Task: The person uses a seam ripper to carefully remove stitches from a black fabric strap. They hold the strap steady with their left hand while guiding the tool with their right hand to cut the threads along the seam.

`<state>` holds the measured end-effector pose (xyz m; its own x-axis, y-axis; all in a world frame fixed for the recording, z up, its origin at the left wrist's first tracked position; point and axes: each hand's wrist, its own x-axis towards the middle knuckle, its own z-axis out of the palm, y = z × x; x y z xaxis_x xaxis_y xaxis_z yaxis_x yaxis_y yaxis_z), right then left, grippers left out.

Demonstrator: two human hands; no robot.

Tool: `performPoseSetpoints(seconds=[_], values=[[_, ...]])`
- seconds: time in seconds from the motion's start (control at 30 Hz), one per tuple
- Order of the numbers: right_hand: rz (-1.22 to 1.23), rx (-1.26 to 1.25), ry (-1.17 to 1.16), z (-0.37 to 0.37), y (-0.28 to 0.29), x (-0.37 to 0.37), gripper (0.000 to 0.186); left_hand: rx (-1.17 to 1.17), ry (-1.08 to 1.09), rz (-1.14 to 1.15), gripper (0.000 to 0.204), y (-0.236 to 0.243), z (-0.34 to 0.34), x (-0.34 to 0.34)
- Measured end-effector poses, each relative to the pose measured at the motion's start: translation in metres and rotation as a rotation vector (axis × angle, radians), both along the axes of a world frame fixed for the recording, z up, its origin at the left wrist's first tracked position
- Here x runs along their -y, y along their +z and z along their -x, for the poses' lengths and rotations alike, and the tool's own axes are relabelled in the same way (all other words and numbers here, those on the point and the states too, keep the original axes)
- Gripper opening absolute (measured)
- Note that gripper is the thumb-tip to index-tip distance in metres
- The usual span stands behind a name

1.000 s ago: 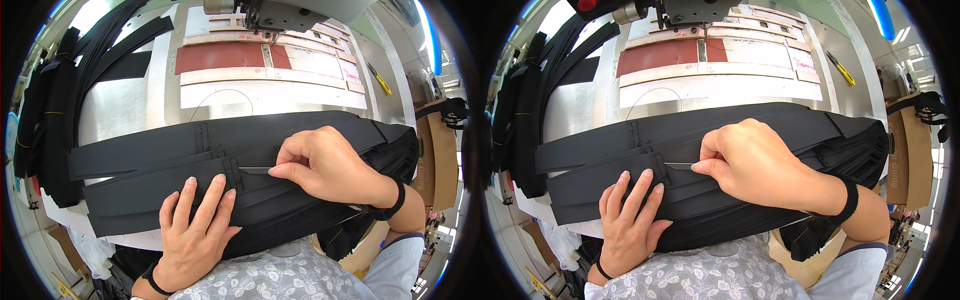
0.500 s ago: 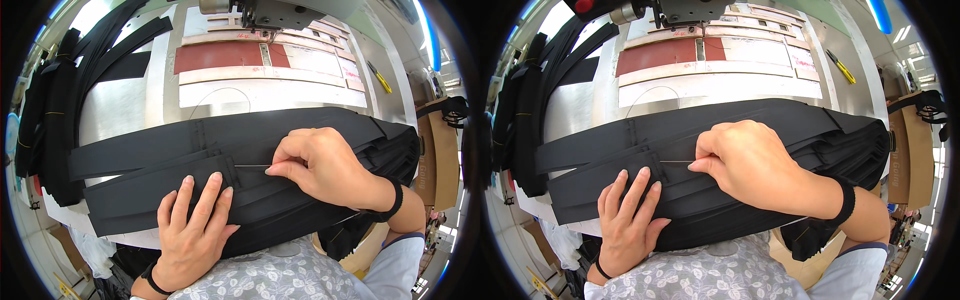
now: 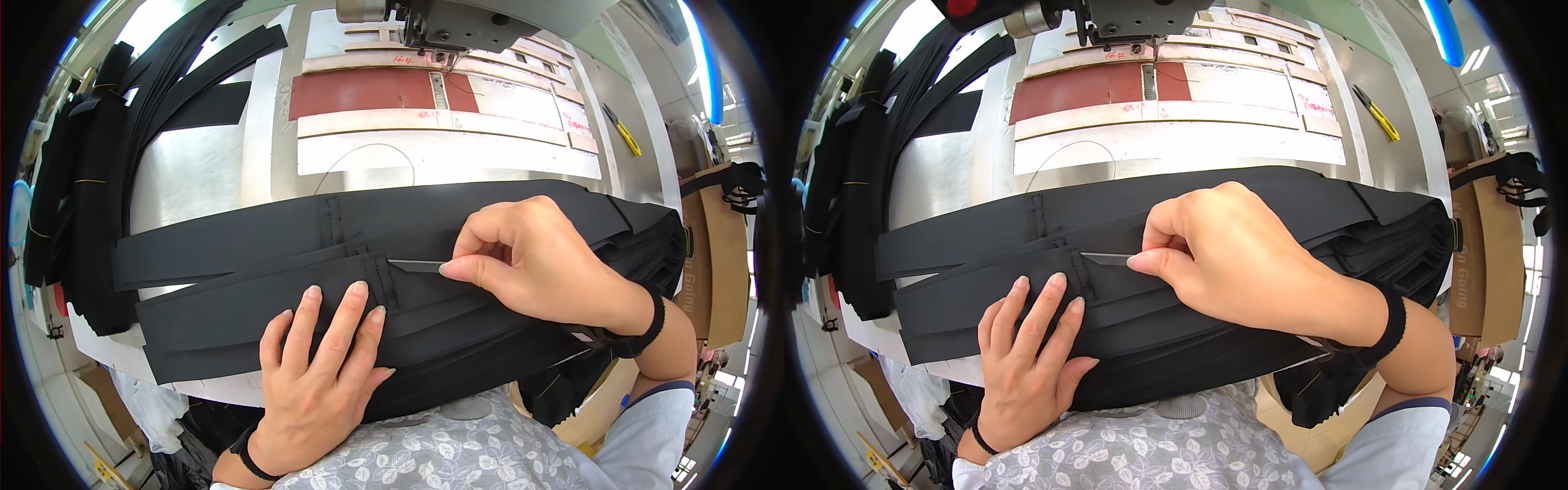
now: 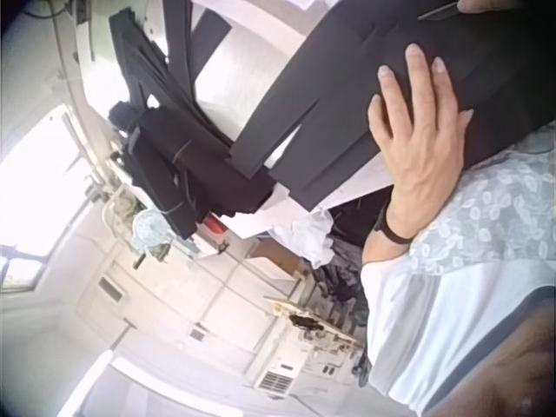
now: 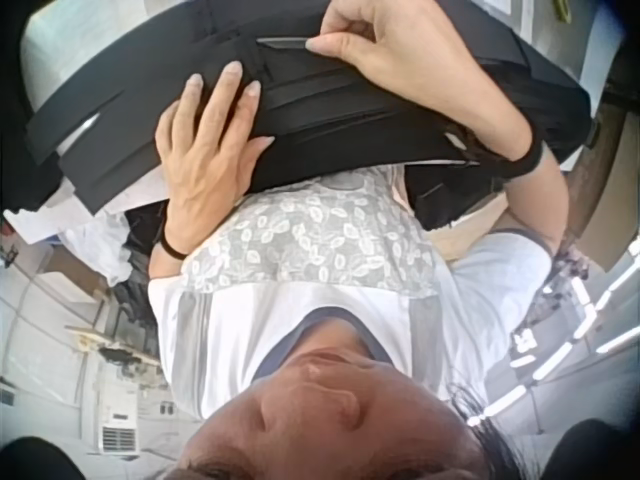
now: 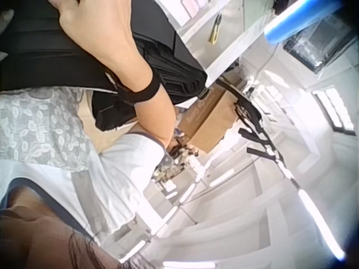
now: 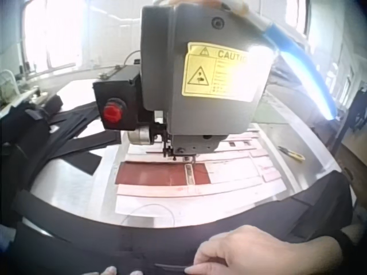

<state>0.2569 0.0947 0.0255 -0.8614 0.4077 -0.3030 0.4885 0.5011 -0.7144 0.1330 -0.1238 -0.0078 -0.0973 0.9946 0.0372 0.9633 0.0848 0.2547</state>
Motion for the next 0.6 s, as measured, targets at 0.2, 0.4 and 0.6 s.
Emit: performPoseSetpoints(seconds=[0.2, 0.4, 0.6], values=[[-0.051, 0.024, 0.041, 0.0, 0.0, -0.002, 0.014, 0.006, -0.012, -0.002, 0.047, 0.001, 0.001, -0.002], [-0.055, -0.029, 0.037, 0.003, -0.005, 0.0, 0.018, -0.002, -0.008, 0.008, 0.046, 0.001, 0.001, -0.001], [-0.087, -0.072, 0.061, 0.009, -0.008, 0.008, 0.018, -0.013, -0.017, -0.004, 0.047, 0.001, 0.0, -0.002]])
